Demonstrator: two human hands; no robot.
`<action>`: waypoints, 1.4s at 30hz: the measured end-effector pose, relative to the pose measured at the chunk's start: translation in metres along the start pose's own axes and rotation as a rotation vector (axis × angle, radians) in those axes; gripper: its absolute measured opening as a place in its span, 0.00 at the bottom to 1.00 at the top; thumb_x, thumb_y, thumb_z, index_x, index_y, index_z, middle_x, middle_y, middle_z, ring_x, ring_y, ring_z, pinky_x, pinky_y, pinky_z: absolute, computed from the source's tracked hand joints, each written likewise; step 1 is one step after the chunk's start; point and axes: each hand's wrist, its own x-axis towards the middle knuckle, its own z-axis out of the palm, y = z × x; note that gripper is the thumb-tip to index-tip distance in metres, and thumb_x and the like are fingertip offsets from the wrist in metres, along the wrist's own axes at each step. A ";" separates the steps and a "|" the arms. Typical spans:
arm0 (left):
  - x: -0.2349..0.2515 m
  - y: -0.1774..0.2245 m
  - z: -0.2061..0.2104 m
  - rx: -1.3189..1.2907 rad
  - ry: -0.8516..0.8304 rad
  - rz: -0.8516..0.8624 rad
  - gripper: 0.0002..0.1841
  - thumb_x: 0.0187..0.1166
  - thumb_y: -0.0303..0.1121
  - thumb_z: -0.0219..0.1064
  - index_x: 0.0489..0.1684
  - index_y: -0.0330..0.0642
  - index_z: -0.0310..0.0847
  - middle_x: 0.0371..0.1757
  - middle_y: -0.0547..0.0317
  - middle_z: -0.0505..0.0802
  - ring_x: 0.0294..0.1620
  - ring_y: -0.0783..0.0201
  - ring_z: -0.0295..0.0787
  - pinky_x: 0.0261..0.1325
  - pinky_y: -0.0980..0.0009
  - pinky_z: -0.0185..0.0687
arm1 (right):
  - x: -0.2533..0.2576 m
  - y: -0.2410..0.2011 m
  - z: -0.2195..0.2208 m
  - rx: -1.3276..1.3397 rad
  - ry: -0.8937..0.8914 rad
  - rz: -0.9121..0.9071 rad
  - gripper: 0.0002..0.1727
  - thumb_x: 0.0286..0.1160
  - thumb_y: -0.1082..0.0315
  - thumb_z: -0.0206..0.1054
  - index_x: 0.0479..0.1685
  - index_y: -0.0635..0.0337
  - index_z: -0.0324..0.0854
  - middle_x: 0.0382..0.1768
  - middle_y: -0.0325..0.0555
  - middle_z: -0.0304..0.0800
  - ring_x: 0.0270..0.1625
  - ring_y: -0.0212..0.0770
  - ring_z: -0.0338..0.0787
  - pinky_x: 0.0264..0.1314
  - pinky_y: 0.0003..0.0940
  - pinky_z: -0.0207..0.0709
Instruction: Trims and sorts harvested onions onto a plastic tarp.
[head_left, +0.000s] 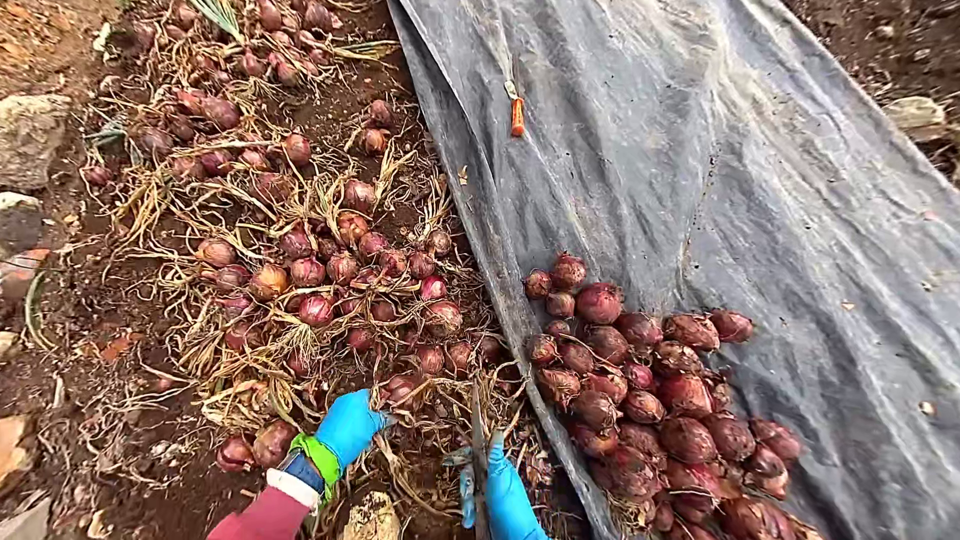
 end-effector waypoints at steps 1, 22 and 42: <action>-0.012 0.008 -0.006 0.022 -0.021 0.064 0.19 0.72 0.46 0.78 0.55 0.46 0.88 0.44 0.55 0.96 0.41 0.58 0.94 0.52 0.53 0.91 | 0.002 0.002 0.003 -0.022 -0.065 0.005 0.54 0.83 0.27 0.18 0.54 0.65 0.82 0.18 0.50 0.82 0.14 0.45 0.82 0.17 0.42 0.83; -0.098 0.124 0.009 0.350 -0.118 0.421 0.22 0.79 0.55 0.70 0.50 0.45 0.89 0.44 0.51 0.95 0.52 0.52 0.93 0.61 0.45 0.85 | -0.041 -0.072 -0.055 -0.393 -0.017 -0.159 0.49 0.80 0.23 0.30 0.49 0.58 0.82 0.18 0.43 0.80 0.16 0.41 0.82 0.20 0.41 0.83; -0.154 -0.117 -0.202 0.418 0.685 -0.311 0.23 0.76 0.54 0.75 0.47 0.40 0.89 0.43 0.37 0.94 0.51 0.35 0.91 0.52 0.29 0.81 | -0.010 -0.068 -0.046 -0.265 0.149 -0.282 0.49 0.87 0.34 0.18 0.52 0.60 0.83 0.17 0.43 0.82 0.13 0.41 0.81 0.14 0.41 0.81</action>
